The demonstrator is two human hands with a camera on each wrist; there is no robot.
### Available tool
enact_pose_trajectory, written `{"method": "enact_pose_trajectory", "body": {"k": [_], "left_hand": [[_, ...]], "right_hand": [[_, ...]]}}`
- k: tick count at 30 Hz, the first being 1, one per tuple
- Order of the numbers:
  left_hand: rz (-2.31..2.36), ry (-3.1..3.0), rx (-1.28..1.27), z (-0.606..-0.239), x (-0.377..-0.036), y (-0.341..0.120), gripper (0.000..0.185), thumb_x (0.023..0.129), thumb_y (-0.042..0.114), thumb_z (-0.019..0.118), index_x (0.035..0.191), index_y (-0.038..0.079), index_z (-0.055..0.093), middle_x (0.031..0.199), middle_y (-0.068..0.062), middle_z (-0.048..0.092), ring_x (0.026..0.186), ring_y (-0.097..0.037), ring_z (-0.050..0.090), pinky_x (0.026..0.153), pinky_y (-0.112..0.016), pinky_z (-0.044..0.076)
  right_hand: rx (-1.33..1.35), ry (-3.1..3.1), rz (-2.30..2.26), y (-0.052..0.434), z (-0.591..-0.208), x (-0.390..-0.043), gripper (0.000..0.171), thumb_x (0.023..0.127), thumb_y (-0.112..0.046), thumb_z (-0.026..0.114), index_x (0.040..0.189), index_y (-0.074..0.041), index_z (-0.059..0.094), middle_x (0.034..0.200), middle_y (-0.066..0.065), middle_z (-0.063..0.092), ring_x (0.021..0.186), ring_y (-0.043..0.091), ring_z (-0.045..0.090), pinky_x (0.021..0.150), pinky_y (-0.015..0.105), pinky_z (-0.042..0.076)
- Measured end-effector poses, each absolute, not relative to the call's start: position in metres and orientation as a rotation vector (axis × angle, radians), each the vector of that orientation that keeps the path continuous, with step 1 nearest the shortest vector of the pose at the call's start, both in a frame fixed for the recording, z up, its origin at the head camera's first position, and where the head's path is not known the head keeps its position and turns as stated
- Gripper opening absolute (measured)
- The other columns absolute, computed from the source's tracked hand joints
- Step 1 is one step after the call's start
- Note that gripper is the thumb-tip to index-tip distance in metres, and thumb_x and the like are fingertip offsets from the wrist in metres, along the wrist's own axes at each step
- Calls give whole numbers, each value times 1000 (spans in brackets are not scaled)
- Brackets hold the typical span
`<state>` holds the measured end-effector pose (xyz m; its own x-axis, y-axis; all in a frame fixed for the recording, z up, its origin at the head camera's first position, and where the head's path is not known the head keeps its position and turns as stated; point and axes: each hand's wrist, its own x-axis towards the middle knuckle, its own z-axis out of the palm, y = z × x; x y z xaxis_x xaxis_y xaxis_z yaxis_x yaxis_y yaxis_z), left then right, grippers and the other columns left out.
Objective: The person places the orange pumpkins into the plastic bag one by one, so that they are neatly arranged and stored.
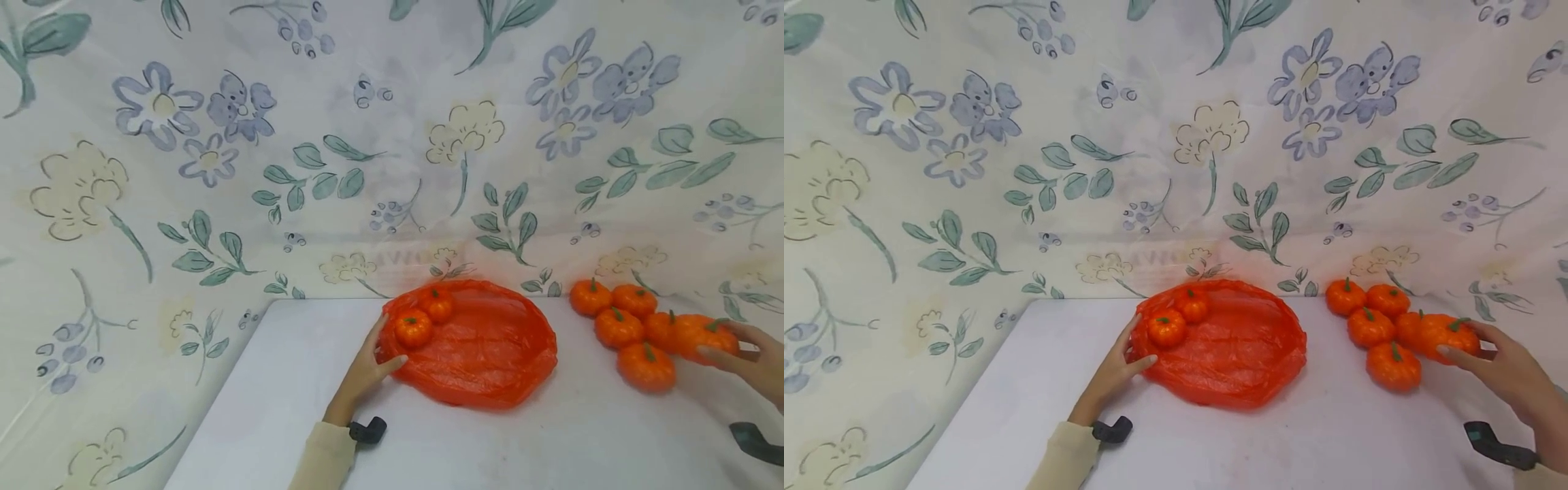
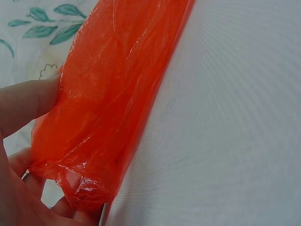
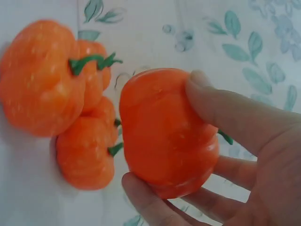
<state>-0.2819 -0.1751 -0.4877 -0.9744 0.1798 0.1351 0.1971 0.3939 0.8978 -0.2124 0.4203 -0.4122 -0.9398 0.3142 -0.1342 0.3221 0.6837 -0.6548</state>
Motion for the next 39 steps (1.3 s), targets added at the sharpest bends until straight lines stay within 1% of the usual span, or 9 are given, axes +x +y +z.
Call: {"method": "enact_pose_trajectory", "body": {"k": [4,8,15,19,22,27,32,36,39], "left_hand": [[-1681,-2588,-364,-488,-283,-175,88,88,30,73,160,27,22,167,-4,22,145,-36,34,115,-65,31],[-1683,-2593,-375,-489,-282,-174,89,89,29,72,160,26,21,168,-4,20,147,-37,33,116,-65,31],[-1699,-2600,-332,-489,-278,-173,89,88,31,73,160,28,20,168,-3,20,145,-36,35,115,-63,34],[-1697,-2608,-328,-488,-278,-172,89,88,32,73,160,29,20,167,-3,20,145,-36,35,115,-63,34],[-1694,-2612,-329,-488,-279,-171,89,88,32,72,160,28,20,168,-3,20,145,-35,34,115,-64,33],[-1703,-2607,-339,-488,-280,-172,90,88,31,72,160,28,19,168,-3,20,147,-34,31,115,-64,32],[-1707,-2603,-348,-487,-279,-172,90,88,30,72,160,27,20,168,-4,19,148,-36,30,116,-64,32],[-1708,-2592,-357,-487,-279,-172,89,88,29,72,160,27,20,168,-4,20,147,-36,31,115,-64,32],[-1709,-2582,-371,-487,-279,-172,89,88,29,72,161,26,20,168,-6,19,147,-37,31,115,-65,32]], "right_hand": [[477,2811,-1188,410,-402,-213,118,88,-71,53,154,7,-6,153,44,0,125,64,21,97,79,32],[323,2845,-1152,394,-395,-217,109,94,-64,51,154,10,-2,152,46,3,122,65,24,94,80,34],[-12,2922,-1087,357,-387,-230,93,99,-48,58,154,11,12,152,44,17,121,64,33,92,78,39],[-106,2977,-1078,338,-384,-238,90,95,-48,64,155,4,23,159,37,12,123,62,35,94,79,36],[-144,2976,-1049,324,-379,-243,87,93,-50,65,155,-1,29,158,34,20,124,60,40,93,75,42],[-176,2882,-1084,299,-374,-253,93,91,-57,64,157,-4,25,154,32,31,126,55,44,91,65,51],[-262,2840,-1155,274,-378,-265,94,88,-59,66,156,-5,28,154,27,35,127,49,47,93,59,54],[-334,2801,-1194,252,-383,-277,90,89,-55,68,154,-4,32,151,25,42,127,47,50,95,57,54],[-362,2756,-1229,237,-386,-287,87,88,-53,70,153,-7,36,149,23,45,126,44,51,92,52,57]]}}
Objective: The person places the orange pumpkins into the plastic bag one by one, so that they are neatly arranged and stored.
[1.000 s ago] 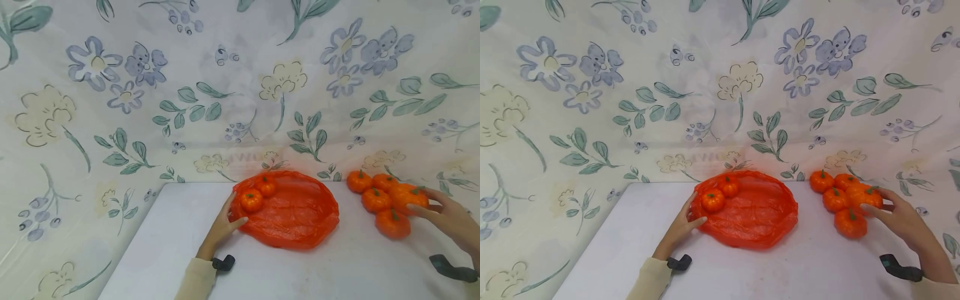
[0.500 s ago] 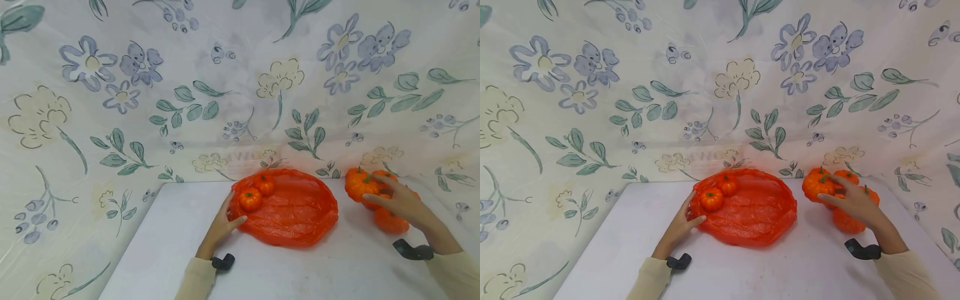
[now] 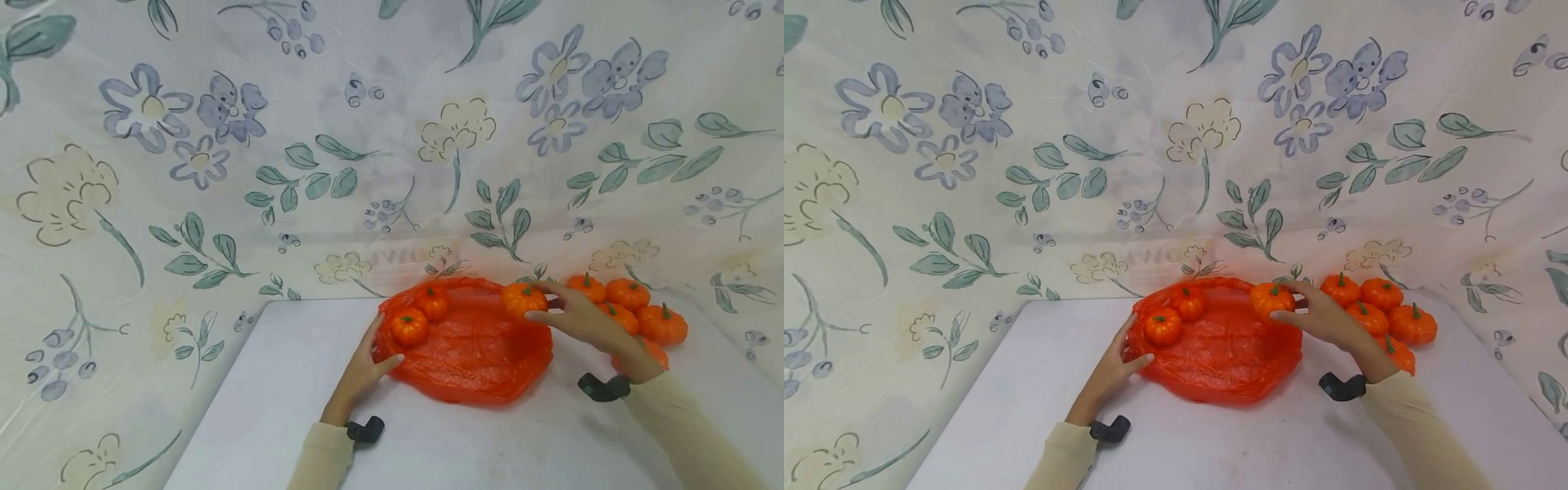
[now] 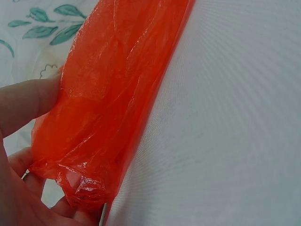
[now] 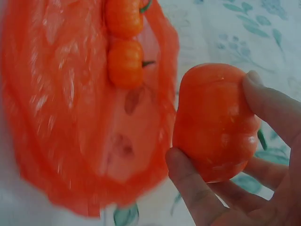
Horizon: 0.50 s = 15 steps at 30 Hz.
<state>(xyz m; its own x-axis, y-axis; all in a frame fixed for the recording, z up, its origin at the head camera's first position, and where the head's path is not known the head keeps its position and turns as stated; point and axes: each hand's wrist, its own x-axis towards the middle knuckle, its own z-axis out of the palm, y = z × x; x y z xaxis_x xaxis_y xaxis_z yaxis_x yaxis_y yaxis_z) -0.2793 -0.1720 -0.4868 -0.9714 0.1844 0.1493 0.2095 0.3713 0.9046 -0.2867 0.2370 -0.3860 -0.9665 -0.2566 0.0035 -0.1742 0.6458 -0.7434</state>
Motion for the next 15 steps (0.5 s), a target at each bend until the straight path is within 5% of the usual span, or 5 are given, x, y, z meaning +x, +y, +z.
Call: {"method": "enact_pose_trajectory", "body": {"k": [15], "left_hand": [[-1723,-2589,-367,-487,-280,-173,91,87,30,72,161,27,19,167,-3,23,147,-35,32,115,-64,33]], "right_hand": [[-591,2665,-1257,177,-397,-327,77,89,-46,72,148,-7,43,146,18,50,130,39,50,106,57,47]]}}
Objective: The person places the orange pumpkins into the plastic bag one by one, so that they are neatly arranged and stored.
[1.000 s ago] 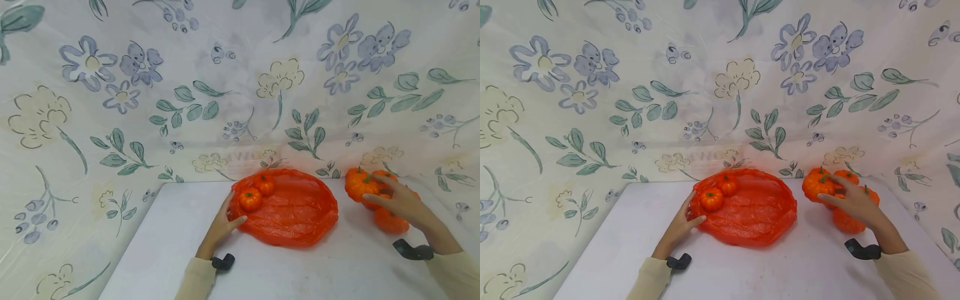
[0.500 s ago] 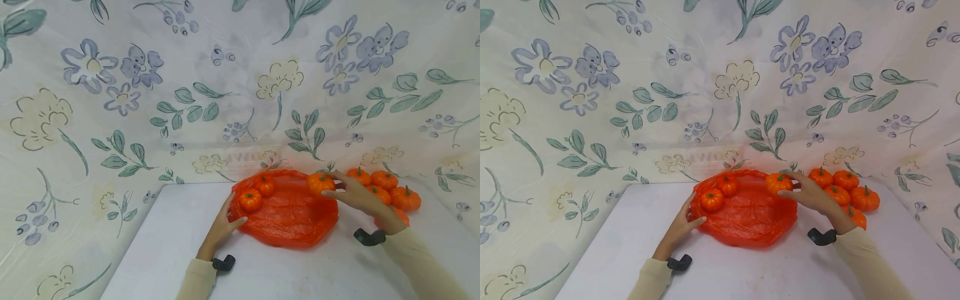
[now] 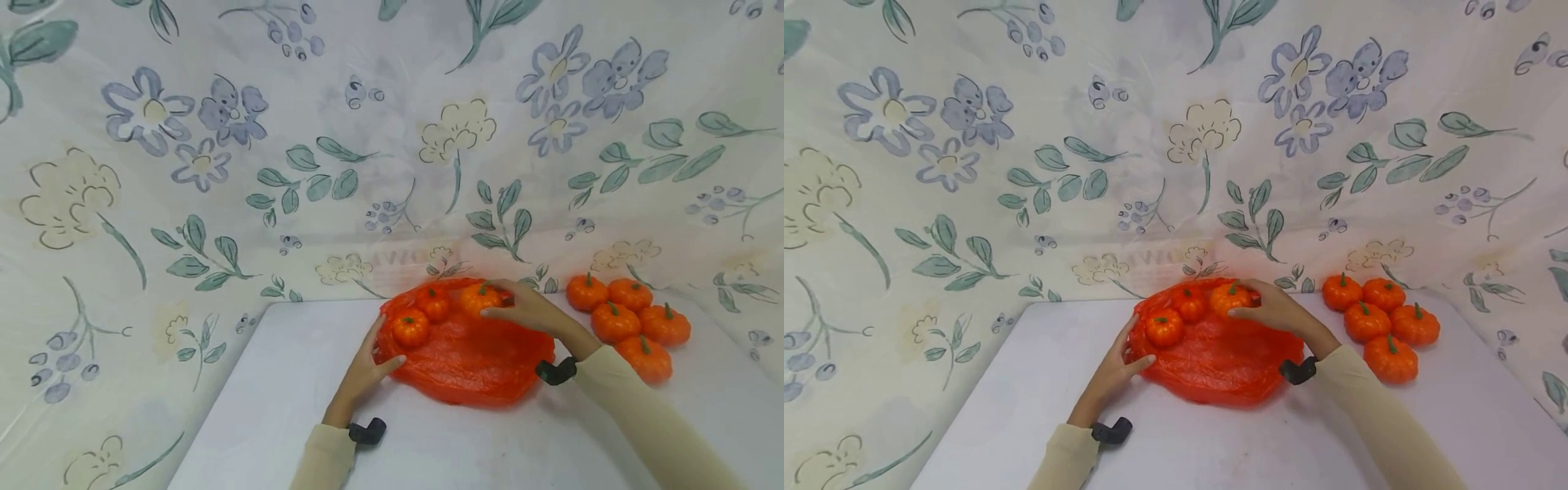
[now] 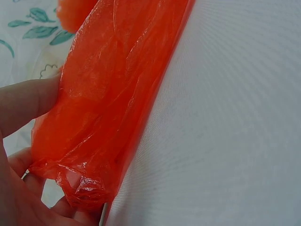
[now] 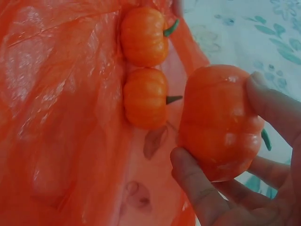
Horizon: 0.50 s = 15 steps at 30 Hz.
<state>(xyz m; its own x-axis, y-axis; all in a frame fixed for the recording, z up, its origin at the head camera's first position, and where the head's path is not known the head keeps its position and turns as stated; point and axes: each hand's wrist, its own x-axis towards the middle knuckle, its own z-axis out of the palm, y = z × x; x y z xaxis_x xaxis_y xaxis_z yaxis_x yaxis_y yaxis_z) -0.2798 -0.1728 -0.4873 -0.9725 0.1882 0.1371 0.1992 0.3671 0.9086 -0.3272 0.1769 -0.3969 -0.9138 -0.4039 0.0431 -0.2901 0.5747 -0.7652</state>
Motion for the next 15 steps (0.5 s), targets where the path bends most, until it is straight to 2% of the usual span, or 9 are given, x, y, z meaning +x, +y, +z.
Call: {"method": "enact_pose_trajectory", "body": {"k": [10,15], "left_hand": [[-1710,-2592,-364,-490,-280,-173,89,87,30,72,160,28,20,166,-4,24,143,-36,37,113,-64,35],[-1703,-2599,-359,-488,-279,-174,90,87,32,73,160,29,20,166,-3,25,143,-35,37,113,-63,37]], "right_hand": [[-649,2648,-1260,150,-409,-340,71,88,-43,74,145,-11,48,147,15,50,129,36,52,107,53,48],[-598,2655,-1197,144,-419,-345,77,88,-49,72,149,-11,44,149,16,48,131,38,52,106,53,49]]}}
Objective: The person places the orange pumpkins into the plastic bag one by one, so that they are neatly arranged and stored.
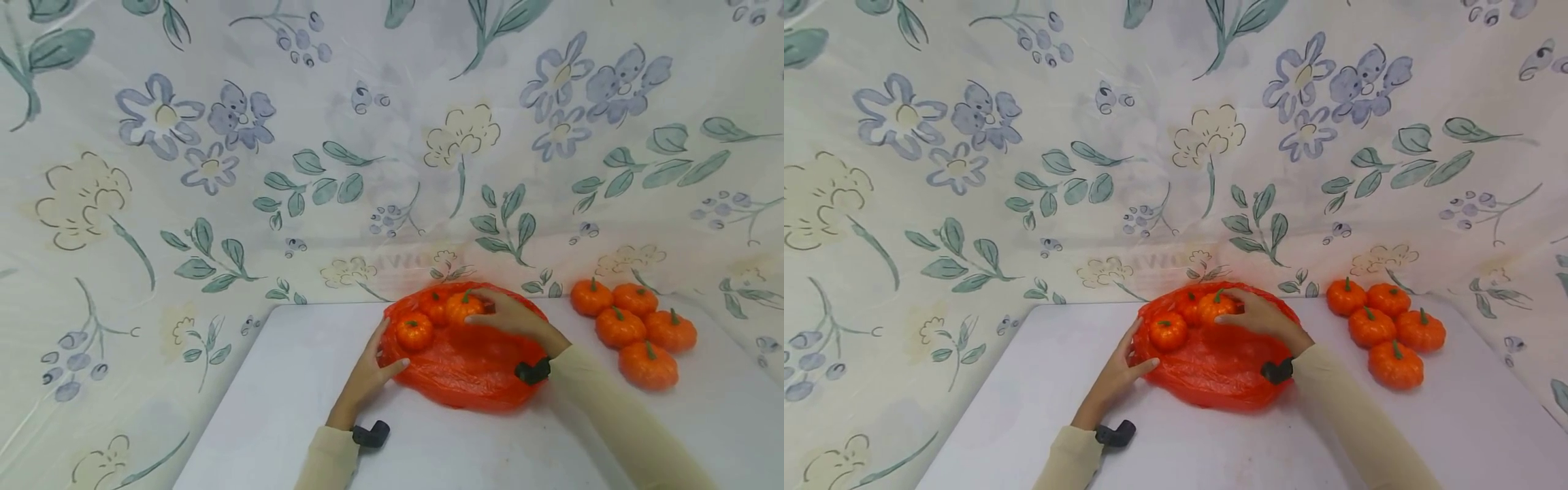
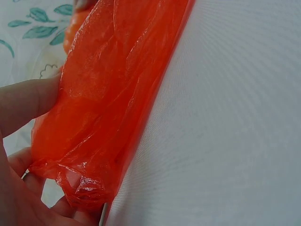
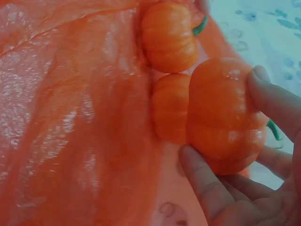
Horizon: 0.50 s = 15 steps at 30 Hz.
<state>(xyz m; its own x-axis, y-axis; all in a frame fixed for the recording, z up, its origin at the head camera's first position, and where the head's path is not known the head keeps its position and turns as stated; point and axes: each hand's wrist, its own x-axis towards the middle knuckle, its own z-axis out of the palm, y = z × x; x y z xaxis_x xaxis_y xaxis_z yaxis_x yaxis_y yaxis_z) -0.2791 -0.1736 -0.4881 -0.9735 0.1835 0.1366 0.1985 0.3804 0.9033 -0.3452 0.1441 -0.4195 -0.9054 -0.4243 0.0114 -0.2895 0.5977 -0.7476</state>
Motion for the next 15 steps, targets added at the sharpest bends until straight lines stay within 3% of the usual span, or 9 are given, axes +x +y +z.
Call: {"method": "enact_pose_trajectory", "body": {"k": [6,11,15], "left_hand": [[-1698,-2602,-369,-488,-278,-172,91,87,33,73,160,28,20,166,-5,24,142,-37,37,112,-64,37],[-1687,-2607,-355,-488,-278,-173,90,87,34,73,160,28,20,167,-5,23,143,-37,37,112,-64,36],[-1692,-2605,-355,-488,-278,-173,90,87,33,73,160,28,20,167,-5,23,144,-37,36,113,-64,36]], "right_hand": [[-466,2671,-1162,145,-431,-350,79,88,-52,71,152,-17,41,151,15,46,129,37,51,106,56,47],[-359,2592,-1285,148,-439,-354,78,90,-43,73,152,-14,37,147,19,46,116,35,58,87,43,60],[-318,2558,-1350,149,-446,-359,77,91,-39,72,153,-12,33,148,21,43,113,35,59,77,37,62]]}}
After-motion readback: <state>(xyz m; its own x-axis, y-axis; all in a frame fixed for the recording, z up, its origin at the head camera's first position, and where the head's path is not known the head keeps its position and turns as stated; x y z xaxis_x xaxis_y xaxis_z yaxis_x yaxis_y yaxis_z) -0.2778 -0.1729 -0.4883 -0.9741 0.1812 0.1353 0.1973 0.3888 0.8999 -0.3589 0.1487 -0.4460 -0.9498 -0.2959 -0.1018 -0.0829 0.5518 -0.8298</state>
